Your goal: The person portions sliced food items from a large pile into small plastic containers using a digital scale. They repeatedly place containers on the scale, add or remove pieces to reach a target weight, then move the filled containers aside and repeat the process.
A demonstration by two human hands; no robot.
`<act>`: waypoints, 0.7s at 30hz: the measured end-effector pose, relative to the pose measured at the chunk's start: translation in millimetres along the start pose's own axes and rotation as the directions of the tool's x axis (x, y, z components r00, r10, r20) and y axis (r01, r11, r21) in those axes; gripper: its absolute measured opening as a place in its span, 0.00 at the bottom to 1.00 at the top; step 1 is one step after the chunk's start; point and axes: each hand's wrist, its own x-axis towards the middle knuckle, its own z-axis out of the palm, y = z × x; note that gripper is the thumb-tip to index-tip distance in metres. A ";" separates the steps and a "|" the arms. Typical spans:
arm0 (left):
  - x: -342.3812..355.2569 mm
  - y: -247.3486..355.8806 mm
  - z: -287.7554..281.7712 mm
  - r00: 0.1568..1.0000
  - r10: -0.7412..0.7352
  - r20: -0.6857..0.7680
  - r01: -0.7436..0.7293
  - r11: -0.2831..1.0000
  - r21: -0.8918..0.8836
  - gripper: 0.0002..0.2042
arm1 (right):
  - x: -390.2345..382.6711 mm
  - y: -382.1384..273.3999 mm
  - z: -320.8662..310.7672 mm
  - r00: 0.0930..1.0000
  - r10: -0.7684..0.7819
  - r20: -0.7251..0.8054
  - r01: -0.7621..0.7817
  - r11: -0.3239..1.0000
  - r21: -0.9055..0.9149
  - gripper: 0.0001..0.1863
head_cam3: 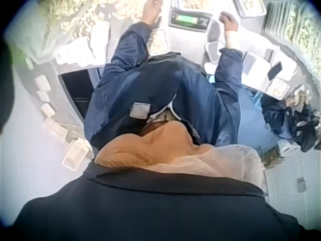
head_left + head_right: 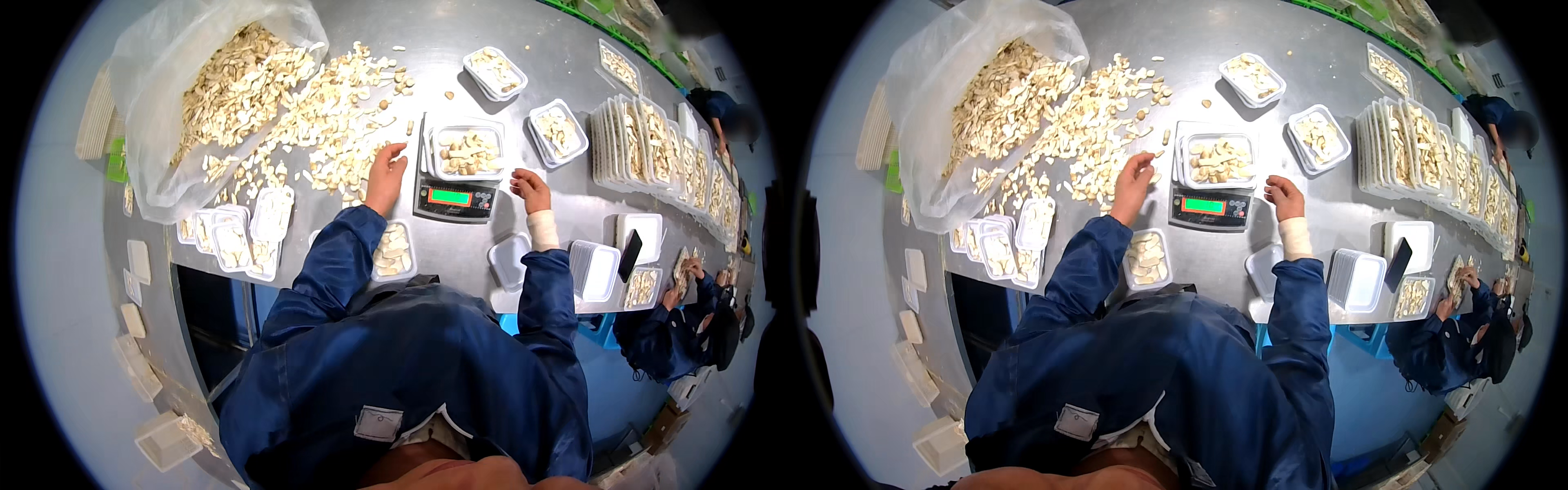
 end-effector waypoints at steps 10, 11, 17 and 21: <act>22.4 -26.1 40.0 0.992 -0.013 0.129 0.012 1.000 0.010 0.19 | 21.4 -14.2 36.1 0.984 0.153 0.095 -0.151 0.988 -0.033 0.13; 25.1 -34.5 41.5 0.991 -0.017 0.135 0.013 0.999 0.030 0.20 | 23.2 -16.6 35.3 0.980 0.177 0.096 -0.177 0.984 -0.006 0.13; 22.9 -17.7 51.9 0.996 -0.010 0.088 -0.001 0.992 0.125 0.22 | 34.4 -4.1 42.0 0.971 0.192 0.145 -0.198 0.980 0.028 0.08; 17.8 -7.9 53.1 0.996 -0.040 0.084 0.041 0.999 -0.011 0.22 | 29.4 -13.1 49.1 0.974 0.176 0.142 -0.174 0.984 -0.028 0.04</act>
